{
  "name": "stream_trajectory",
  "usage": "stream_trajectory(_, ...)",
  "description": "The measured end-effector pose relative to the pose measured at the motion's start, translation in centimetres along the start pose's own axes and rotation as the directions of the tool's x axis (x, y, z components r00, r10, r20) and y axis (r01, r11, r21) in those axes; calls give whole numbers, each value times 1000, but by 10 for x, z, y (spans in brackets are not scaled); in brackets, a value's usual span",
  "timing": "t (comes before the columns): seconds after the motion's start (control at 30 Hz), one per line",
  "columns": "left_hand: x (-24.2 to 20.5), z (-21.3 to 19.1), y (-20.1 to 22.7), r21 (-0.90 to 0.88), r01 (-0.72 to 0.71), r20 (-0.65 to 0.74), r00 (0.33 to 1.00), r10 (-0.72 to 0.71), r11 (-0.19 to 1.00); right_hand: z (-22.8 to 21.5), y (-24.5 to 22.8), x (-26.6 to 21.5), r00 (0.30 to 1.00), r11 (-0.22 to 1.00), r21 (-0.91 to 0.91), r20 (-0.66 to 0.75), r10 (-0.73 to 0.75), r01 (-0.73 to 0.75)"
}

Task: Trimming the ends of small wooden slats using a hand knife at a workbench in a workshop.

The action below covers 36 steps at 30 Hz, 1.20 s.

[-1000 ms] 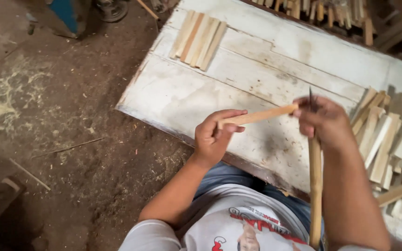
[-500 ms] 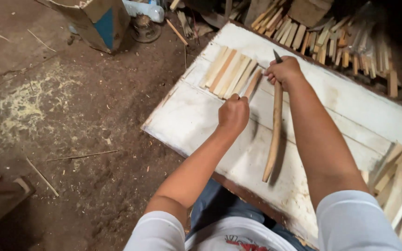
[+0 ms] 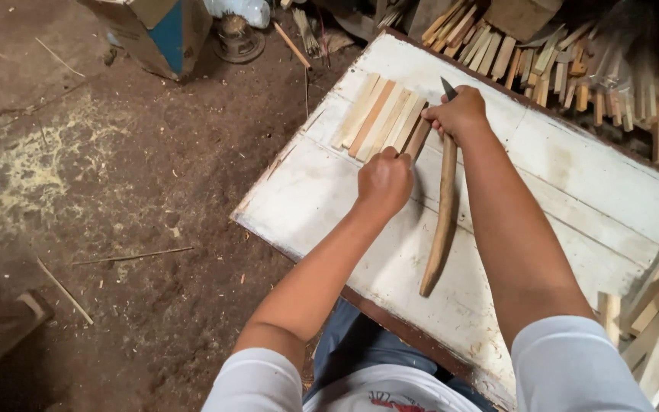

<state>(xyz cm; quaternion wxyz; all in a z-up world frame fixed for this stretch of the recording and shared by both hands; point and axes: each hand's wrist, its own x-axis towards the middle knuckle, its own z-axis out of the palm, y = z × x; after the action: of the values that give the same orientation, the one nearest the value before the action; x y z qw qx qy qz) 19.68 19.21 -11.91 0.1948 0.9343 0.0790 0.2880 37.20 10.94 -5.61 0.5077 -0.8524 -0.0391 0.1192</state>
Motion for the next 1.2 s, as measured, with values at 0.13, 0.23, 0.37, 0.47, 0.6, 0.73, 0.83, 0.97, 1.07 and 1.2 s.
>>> stream_trajectory(0.13, 11, 16, 5, 178, -124, -230, 959, 164, 976, -6, -16, -7, 999, 1000, -12, -33, -4, 3)
stream_trajectory(0.23, 22, 24, 3, 281, -123, -328, 920, 216, 952, -1, -13, 0, 999, 999, 41, -28, 29, -28)
stream_trajectory(0.37, 32, -41, 19, 162, 126, -26, 992, -123, 979, 13, -15, -5, 1000, 1000, 17, -20, -10, 10)
stream_trajectory(0.47, 33, -73, 15, 183, 306, 347, 869, -352, 934, 25, -13, -8, 1000, 1000, 24, 0, -4, 4)
stream_trajectory(0.6, 31, -76, -4, 147, 279, 376, 872, -314, 949, 24, -15, -11, 999, 999, 30, 29, -20, 19)
stream_trajectory(0.73, 26, -92, -10, 73, 308, 391, 866, -311, 949, -16, -19, -32, 997, 997, 60, 57, -45, 41)
stream_trajectory(0.83, 8, -90, -9, -29, 255, 322, 918, -233, 966, -63, -8, -63, 990, 992, 123, 130, -53, 37)
stream_trajectory(0.97, -19, -62, 24, -175, -19, 102, 994, 37, 984, -134, 22, -141, 953, 960, 271, 266, -146, 71)
stream_trajectory(1.07, -46, -21, 80, -291, -260, 79, 953, 294, 921, -178, 76, -218, 932, 884, 463, 346, -106, -71)
stream_trajectory(1.2, -82, 21, 179, -592, -573, 12, 696, 718, 566, -225, 163, -325, 926, 526, 831, 324, -194, -181)
